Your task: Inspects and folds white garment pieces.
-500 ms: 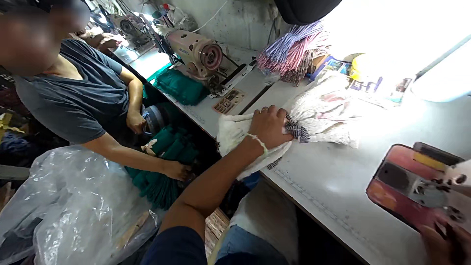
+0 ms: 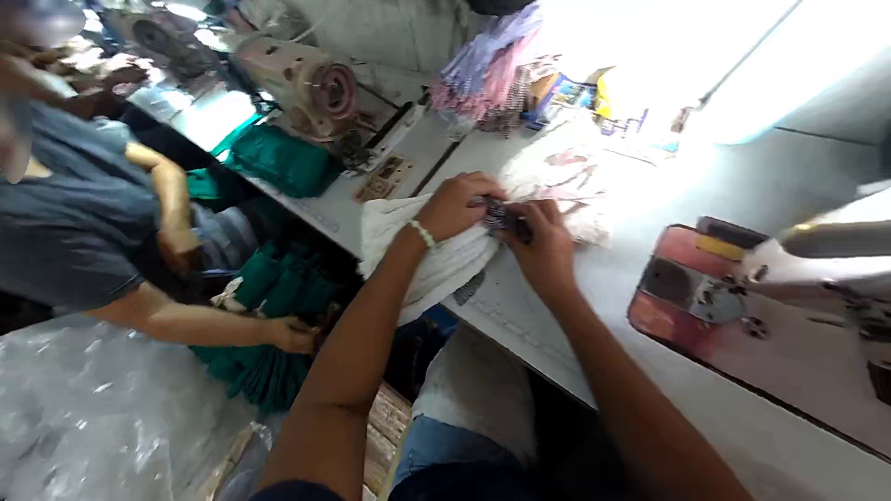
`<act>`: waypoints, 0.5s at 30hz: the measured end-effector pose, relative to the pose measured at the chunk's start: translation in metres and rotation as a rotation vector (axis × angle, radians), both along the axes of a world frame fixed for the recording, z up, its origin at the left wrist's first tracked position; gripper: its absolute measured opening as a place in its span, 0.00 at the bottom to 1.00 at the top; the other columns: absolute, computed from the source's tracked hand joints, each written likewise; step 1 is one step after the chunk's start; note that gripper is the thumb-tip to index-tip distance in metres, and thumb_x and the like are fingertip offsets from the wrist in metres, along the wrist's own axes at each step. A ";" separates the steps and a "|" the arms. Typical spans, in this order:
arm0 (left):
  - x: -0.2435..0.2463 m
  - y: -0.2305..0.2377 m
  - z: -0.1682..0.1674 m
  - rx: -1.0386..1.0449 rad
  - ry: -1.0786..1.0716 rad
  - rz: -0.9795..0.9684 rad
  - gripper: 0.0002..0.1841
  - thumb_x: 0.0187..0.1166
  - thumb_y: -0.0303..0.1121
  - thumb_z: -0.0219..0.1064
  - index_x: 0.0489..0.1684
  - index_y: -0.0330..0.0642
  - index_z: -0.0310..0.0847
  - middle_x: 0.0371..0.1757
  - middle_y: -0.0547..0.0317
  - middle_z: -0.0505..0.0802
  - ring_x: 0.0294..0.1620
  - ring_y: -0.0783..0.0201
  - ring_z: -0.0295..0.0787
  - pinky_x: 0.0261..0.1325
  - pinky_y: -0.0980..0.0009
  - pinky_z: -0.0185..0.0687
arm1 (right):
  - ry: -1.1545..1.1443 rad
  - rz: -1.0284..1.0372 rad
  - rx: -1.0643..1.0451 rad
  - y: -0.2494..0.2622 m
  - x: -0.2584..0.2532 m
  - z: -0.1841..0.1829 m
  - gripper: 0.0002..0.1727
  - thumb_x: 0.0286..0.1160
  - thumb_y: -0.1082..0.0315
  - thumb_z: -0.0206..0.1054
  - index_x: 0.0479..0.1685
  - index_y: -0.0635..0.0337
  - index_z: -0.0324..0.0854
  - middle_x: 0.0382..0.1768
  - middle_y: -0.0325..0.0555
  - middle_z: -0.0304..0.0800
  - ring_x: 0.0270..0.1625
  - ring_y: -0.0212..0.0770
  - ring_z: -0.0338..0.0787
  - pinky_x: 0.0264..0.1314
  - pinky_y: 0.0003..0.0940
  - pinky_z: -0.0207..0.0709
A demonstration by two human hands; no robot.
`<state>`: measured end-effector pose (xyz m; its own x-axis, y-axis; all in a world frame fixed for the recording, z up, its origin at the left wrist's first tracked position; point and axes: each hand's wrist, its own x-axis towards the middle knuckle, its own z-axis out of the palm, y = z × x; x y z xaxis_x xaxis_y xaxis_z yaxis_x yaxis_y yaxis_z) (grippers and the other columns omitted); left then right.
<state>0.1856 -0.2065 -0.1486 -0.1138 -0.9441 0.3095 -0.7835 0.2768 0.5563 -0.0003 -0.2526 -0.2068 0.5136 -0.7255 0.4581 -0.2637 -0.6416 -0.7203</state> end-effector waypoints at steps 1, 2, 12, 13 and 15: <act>0.000 0.001 -0.003 0.001 0.007 0.008 0.13 0.74 0.18 0.66 0.52 0.33 0.92 0.59 0.42 0.93 0.67 0.49 0.86 0.74 0.54 0.76 | -0.063 -0.029 -0.052 0.001 0.001 -0.011 0.18 0.64 0.75 0.79 0.55 0.68 0.87 0.55 0.65 0.86 0.53 0.59 0.90 0.51 0.56 0.86; -0.001 0.001 -0.006 -0.002 0.008 0.014 0.13 0.75 0.19 0.66 0.52 0.36 0.93 0.59 0.45 0.92 0.67 0.50 0.86 0.74 0.54 0.76 | -0.128 -0.047 -0.094 0.002 0.002 -0.019 0.15 0.63 0.79 0.77 0.50 0.70 0.89 0.52 0.64 0.87 0.50 0.57 0.91 0.50 0.52 0.87; -0.005 0.011 -0.018 -0.015 0.039 0.088 0.09 0.74 0.28 0.69 0.46 0.42 0.93 0.61 0.56 0.90 0.66 0.58 0.83 0.67 0.51 0.73 | -0.316 0.000 0.219 -0.005 -0.010 -0.012 0.03 0.78 0.77 0.66 0.43 0.69 0.81 0.37 0.49 0.88 0.30 0.31 0.85 0.34 0.24 0.80; -0.005 0.011 -0.019 -0.010 0.049 0.095 0.08 0.76 0.27 0.68 0.46 0.41 0.93 0.61 0.56 0.90 0.66 0.57 0.82 0.67 0.50 0.73 | -0.317 -0.008 0.256 -0.004 -0.012 -0.011 0.03 0.79 0.76 0.65 0.44 0.69 0.80 0.35 0.48 0.89 0.28 0.29 0.85 0.31 0.22 0.79; -0.006 0.011 -0.019 -0.018 0.068 0.101 0.08 0.78 0.26 0.65 0.46 0.41 0.90 0.61 0.56 0.90 0.68 0.57 0.82 0.69 0.52 0.72 | -0.350 -0.023 0.338 -0.004 -0.015 -0.008 0.04 0.82 0.74 0.63 0.44 0.67 0.78 0.30 0.42 0.89 0.23 0.24 0.80 0.25 0.18 0.72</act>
